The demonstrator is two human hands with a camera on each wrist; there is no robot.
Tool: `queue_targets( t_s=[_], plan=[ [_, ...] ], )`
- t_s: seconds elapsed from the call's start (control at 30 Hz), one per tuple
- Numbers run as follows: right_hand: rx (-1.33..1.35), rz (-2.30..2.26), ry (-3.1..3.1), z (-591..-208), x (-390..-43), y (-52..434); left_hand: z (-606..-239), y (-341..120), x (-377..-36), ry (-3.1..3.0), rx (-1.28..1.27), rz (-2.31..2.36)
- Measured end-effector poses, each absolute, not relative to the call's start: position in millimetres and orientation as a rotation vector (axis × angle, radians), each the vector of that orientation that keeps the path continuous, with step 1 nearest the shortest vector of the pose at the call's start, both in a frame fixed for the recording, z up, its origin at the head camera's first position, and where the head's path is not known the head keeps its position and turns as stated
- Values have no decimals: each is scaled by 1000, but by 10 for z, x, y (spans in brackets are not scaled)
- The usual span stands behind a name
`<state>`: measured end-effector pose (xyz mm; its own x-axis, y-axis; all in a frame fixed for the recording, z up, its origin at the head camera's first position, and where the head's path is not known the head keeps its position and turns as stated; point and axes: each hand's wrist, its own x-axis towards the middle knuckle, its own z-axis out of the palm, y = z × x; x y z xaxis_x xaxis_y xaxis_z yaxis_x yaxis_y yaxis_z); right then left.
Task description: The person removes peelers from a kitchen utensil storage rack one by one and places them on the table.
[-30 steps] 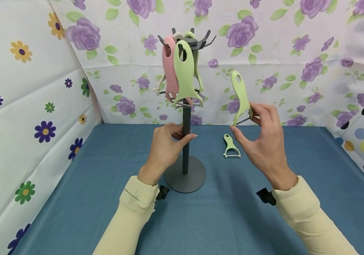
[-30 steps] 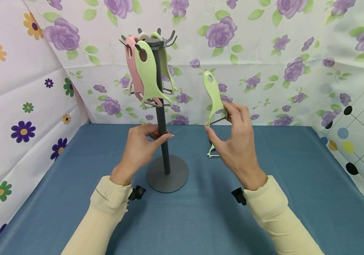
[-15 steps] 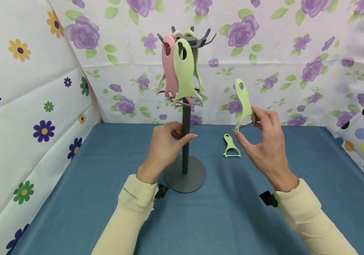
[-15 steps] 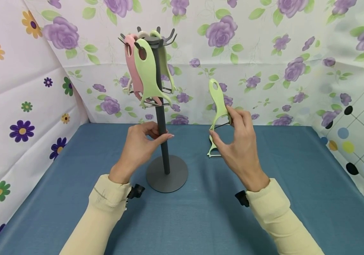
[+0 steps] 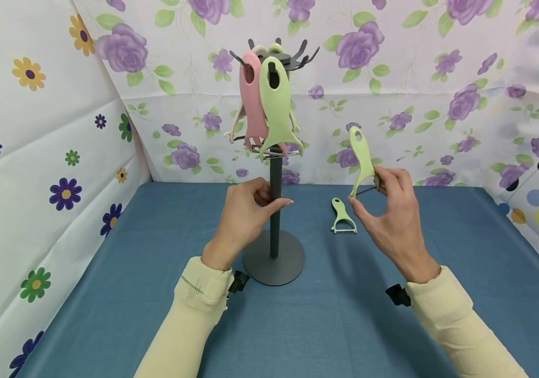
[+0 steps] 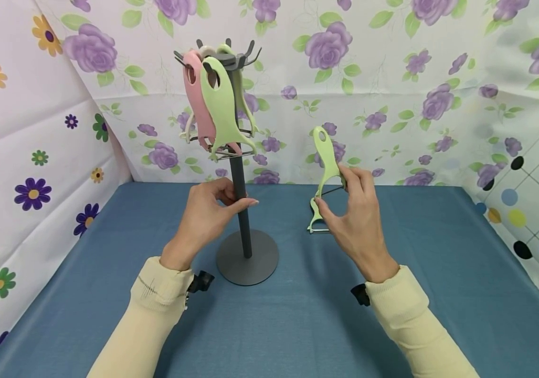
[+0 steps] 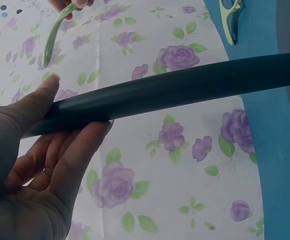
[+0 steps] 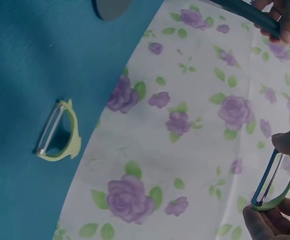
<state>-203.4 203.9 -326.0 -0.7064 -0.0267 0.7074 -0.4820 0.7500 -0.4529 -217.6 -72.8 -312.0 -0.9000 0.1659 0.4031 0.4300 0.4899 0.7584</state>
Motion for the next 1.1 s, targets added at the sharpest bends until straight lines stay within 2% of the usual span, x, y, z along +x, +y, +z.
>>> queue_targets(
  t_s=[1.1],
  plan=[
    [284,770,-2341,-3595,-2225,2283,-3131,-746,-2192,-2418,-534,-1377]
  ],
)
